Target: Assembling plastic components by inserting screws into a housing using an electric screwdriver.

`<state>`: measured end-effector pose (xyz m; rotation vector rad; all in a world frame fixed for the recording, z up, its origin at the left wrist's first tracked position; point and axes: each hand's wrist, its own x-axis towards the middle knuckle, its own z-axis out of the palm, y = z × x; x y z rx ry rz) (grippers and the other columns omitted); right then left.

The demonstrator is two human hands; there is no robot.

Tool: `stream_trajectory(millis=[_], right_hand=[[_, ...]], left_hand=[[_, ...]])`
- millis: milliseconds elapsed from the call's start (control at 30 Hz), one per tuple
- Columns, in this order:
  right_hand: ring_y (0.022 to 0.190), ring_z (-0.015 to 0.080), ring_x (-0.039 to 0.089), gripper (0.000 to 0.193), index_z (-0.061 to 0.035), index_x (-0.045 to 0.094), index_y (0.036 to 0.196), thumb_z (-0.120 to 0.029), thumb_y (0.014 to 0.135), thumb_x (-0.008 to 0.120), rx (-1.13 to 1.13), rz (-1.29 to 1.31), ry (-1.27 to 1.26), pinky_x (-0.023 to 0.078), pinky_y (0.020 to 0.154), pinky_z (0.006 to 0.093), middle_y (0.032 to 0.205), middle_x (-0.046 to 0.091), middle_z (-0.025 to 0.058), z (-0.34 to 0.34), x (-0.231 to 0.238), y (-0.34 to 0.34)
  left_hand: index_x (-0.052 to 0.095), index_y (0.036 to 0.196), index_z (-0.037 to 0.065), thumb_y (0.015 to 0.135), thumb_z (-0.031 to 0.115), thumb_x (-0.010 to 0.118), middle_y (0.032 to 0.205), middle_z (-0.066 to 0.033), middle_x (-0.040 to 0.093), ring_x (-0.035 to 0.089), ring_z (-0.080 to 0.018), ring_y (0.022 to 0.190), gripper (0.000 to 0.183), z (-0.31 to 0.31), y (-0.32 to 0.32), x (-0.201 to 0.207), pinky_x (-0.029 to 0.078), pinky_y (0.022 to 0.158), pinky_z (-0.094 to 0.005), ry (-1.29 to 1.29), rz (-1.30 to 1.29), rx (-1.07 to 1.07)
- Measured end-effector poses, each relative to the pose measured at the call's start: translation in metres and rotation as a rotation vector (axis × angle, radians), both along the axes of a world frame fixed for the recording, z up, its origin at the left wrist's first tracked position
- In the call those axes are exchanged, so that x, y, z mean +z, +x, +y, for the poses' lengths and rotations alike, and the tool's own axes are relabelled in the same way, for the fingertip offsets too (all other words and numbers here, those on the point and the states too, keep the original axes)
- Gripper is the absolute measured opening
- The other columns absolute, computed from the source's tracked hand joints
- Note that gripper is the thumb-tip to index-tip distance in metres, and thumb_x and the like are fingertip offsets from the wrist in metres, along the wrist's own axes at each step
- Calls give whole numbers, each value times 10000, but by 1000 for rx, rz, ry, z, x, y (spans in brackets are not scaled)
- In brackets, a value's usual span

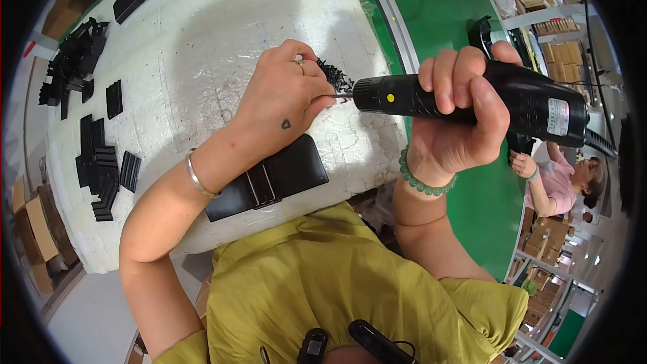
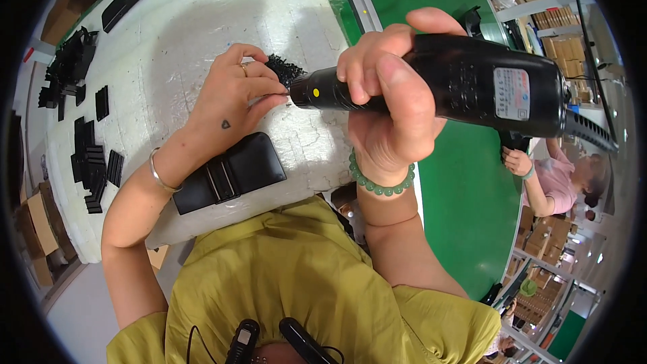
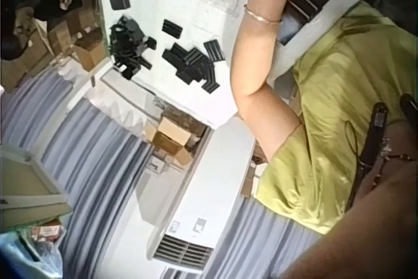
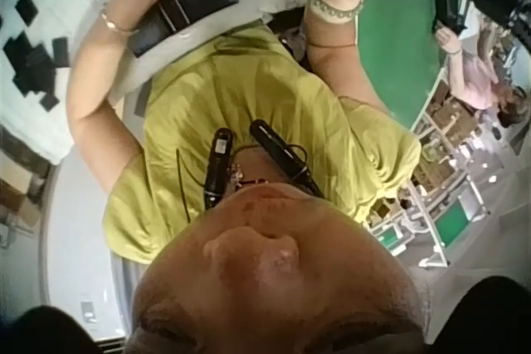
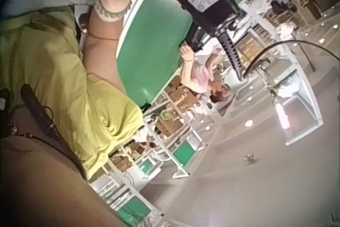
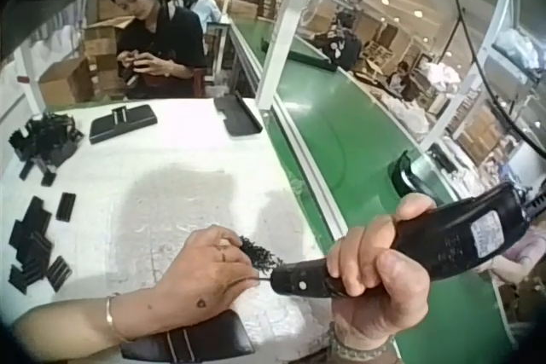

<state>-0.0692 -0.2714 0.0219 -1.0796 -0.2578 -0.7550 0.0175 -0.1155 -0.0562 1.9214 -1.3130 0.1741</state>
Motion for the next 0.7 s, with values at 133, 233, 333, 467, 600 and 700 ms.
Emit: stream_trajectory(millis=[133,233,333,467,600,700], right_hand=[[503,132,402,426,-51,432,1185,-79,766,500,-28,-19,38,400,566,314,621,414,26,-5,5,-3],[501,122,395,431,-75,436,1200,-104,773,489,-10,-39,42,391,578,301,613,393,9,-5,8,-5],[513,121,418,453,-81,426,1236,-99,785,475,123,-89,8,393,590,301,618,417,10,-5,10,-8],[546,69,416,361,-80,478,1148,-98,788,501,273,-131,-63,354,610,255,635,415,-46,-1,15,-9],[525,56,426,372,-86,455,1138,-103,773,526,373,-147,-194,351,594,236,638,437,-56,7,19,-10],[482,83,437,415,-132,441,1159,-93,771,583,259,-170,-186,358,505,240,609,464,-43,13,24,-23]], left_hand=[[671,766,71,684,135,740,791,-23,654,574,-247,906,125,-2,3,-5,447,747,-379,-72,-89,25],[657,757,71,672,132,745,766,-23,641,584,-238,884,137,3,-1,3,458,734,-354,-108,-17,38],[641,744,72,665,123,748,744,-21,626,587,-235,868,142,9,-6,12,469,713,-334,-146,-16,40],[621,753,71,654,116,750,738,-22,609,587,-230,869,169,15,-11,16,478,703,-330,-165,-45,43],[566,732,54,681,117,715,747,-44,591,579,-242,890,169,18,-19,14,485,702,-336,-167,-94,30],[583,790,71,673,80,736,794,-20,600,589,-233,923,192,20,-28,14,511,684,-305,-152,-64,9]])
